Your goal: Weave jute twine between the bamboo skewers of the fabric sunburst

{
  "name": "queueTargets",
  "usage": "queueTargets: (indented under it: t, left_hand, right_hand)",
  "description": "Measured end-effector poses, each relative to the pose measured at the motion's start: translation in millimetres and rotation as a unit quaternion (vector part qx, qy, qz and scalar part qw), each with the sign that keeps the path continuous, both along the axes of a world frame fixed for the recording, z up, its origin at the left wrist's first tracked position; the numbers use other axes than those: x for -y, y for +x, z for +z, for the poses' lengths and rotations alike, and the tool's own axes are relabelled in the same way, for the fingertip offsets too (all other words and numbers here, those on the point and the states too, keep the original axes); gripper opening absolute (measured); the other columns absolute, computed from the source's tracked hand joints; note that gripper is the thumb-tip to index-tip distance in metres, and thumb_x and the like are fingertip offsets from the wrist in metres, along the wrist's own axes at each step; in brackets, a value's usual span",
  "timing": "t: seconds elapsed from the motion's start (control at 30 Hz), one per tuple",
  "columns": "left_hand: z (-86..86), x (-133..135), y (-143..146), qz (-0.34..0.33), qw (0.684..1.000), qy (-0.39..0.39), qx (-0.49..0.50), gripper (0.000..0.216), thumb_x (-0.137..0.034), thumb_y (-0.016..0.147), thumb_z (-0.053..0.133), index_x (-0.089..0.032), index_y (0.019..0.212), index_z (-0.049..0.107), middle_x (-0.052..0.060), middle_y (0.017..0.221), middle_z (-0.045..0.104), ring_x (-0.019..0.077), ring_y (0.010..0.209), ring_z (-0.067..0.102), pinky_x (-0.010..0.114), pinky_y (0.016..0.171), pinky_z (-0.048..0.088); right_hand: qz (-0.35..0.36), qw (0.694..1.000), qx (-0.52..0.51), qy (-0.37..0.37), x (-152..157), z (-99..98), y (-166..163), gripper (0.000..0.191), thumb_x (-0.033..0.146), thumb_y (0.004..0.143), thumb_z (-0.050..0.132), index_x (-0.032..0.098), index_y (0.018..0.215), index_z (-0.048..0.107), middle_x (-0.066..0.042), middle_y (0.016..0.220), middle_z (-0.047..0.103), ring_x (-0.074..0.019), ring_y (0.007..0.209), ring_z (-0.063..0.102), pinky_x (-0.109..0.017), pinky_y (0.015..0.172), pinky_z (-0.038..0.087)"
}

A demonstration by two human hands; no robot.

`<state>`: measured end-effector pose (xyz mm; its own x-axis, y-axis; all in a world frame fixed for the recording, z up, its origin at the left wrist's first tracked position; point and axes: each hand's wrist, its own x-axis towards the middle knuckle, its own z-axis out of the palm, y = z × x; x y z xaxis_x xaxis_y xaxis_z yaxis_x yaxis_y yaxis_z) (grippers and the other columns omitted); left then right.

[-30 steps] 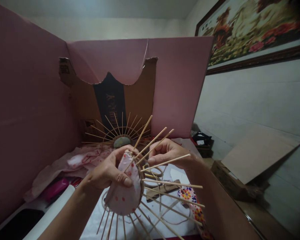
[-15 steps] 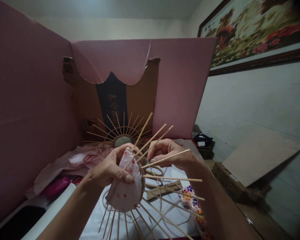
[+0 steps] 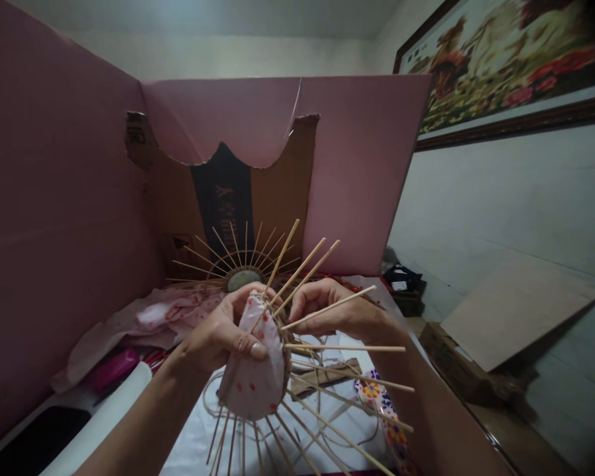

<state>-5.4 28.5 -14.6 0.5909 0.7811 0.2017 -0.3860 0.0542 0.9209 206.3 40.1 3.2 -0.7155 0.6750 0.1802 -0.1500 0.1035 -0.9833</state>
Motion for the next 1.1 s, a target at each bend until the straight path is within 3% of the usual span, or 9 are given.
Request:
queueTargets:
  t: [0.33,1.1]
  left_hand:
    - [2.5,0.3,0.3,-0.022,1.0,0.003,0.011,0.05,0.0,0.043,0.078,-0.018,0.087,0.063,-0.002,0.069,0.07,0.0108,0.055,0.062,0.017,0.05,0.049]
    - [-3.2,-2.7,-3.3,-0.029,0.999,0.019,-0.014,0.056,-0.003,0.044,0.081,-0.021,0.095,0.064,0.001,0.077,0.072,0.015,0.062,0.065,0.022,0.055,0.051]
  right_hand:
    - [-0.013,1.0,0.025,0.002,4.6,6.0,4.4,0.016,0.021,0.068,0.077,0.011,0.076,0.067,0.002,0.063,0.061,-0.0038,0.052,0.049,-0.014,0.045,0.034]
    - [0.007,0.999,0.034,0.013,-1.4,5.4,16.6,0.025,0.028,0.069,0.078,0.01,0.081,0.064,0.002,0.061,0.06,-0.0024,0.045,0.044,-0.013,0.039,0.029]
